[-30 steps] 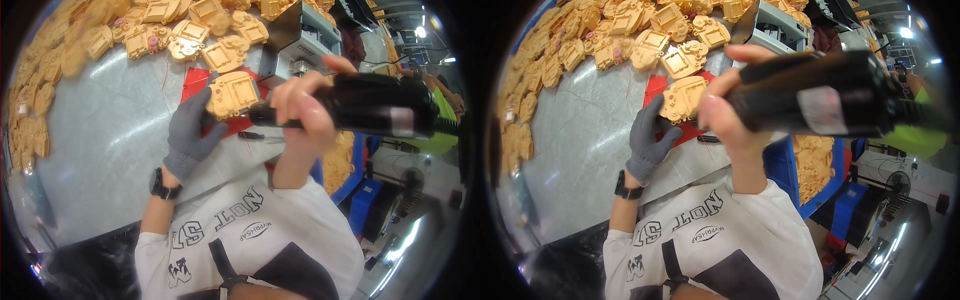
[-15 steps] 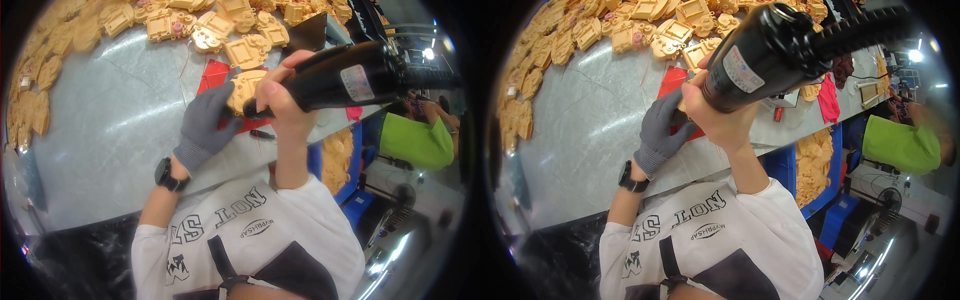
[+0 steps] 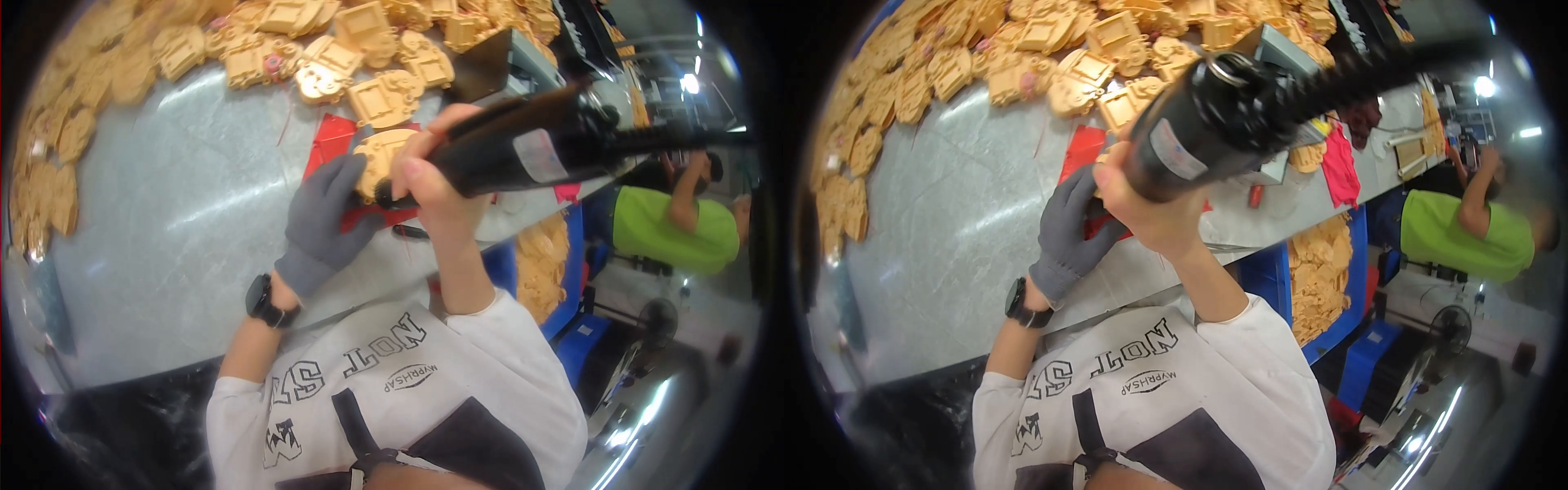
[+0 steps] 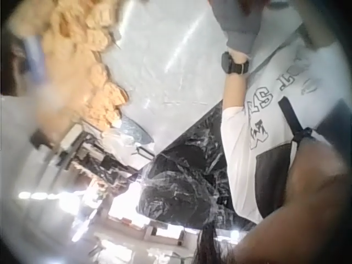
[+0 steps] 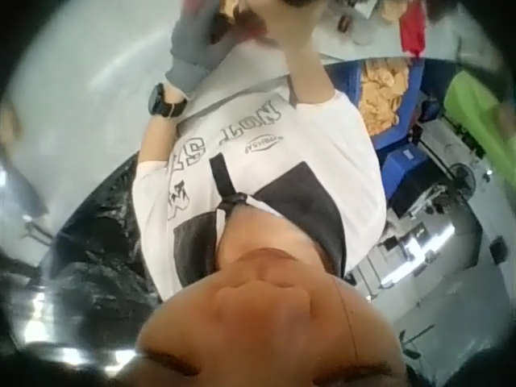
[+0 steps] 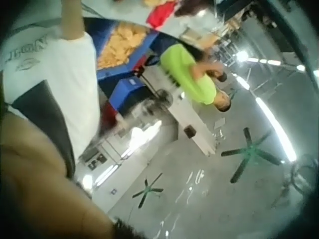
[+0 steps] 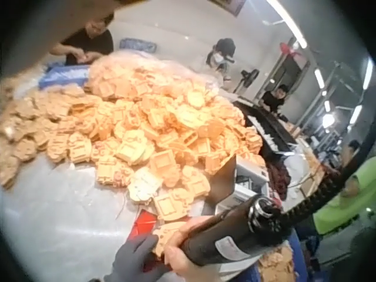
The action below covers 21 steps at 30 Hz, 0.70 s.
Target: The person picks up plastic toy casings from a pile, positions each casing onto a fixture on the table, drives screws into the casing using an electric screwdriver, and sets the assembled pieces aside.
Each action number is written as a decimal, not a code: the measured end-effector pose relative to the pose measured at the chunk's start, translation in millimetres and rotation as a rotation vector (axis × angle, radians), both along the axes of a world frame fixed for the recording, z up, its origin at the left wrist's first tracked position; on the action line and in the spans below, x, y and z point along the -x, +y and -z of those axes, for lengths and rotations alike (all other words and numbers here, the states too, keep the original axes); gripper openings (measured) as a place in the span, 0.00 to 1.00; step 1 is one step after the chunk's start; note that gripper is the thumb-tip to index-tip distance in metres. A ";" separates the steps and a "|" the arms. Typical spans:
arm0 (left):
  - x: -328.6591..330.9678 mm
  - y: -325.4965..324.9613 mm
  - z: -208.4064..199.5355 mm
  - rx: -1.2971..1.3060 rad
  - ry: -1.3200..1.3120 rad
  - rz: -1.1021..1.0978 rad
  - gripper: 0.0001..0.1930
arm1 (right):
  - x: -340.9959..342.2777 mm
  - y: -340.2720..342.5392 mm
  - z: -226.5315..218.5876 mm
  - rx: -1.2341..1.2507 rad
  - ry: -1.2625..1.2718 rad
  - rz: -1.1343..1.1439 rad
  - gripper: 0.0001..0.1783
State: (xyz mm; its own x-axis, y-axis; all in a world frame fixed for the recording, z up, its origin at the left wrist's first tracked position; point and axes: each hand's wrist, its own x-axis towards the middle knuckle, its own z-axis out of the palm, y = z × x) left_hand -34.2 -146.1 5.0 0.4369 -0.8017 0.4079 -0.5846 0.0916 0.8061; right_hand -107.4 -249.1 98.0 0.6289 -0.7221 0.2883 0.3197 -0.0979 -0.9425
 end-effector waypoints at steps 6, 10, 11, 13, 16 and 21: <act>5.6 -2.3 -18.3 0.013 0.051 -0.039 0.30 | 56.0 -55.2 -43.5 0.108 -0.298 0.263 0.26; 6.3 -5.2 -22.7 -0.046 0.092 -0.014 0.29 | 67.9 -103.4 -51.0 0.235 -0.206 0.526 0.24; 5.9 -5.8 -19.1 -0.046 0.090 -0.012 0.29 | 63.6 -114.0 -39.2 0.260 -0.175 0.571 0.22; 5.5 -3.1 -8.3 0.012 0.008 -0.054 0.29 | 53.2 -116.0 -31.4 0.240 -0.092 0.589 0.19; 3.1 0.6 -6.3 0.018 0.030 -0.060 0.31 | 52.1 -103.9 -31.5 0.144 -0.100 0.473 0.18; 6.0 0.0 -1.0 -0.008 0.095 -0.078 0.32 | 44.4 -50.3 -38.4 0.046 -0.285 0.151 0.24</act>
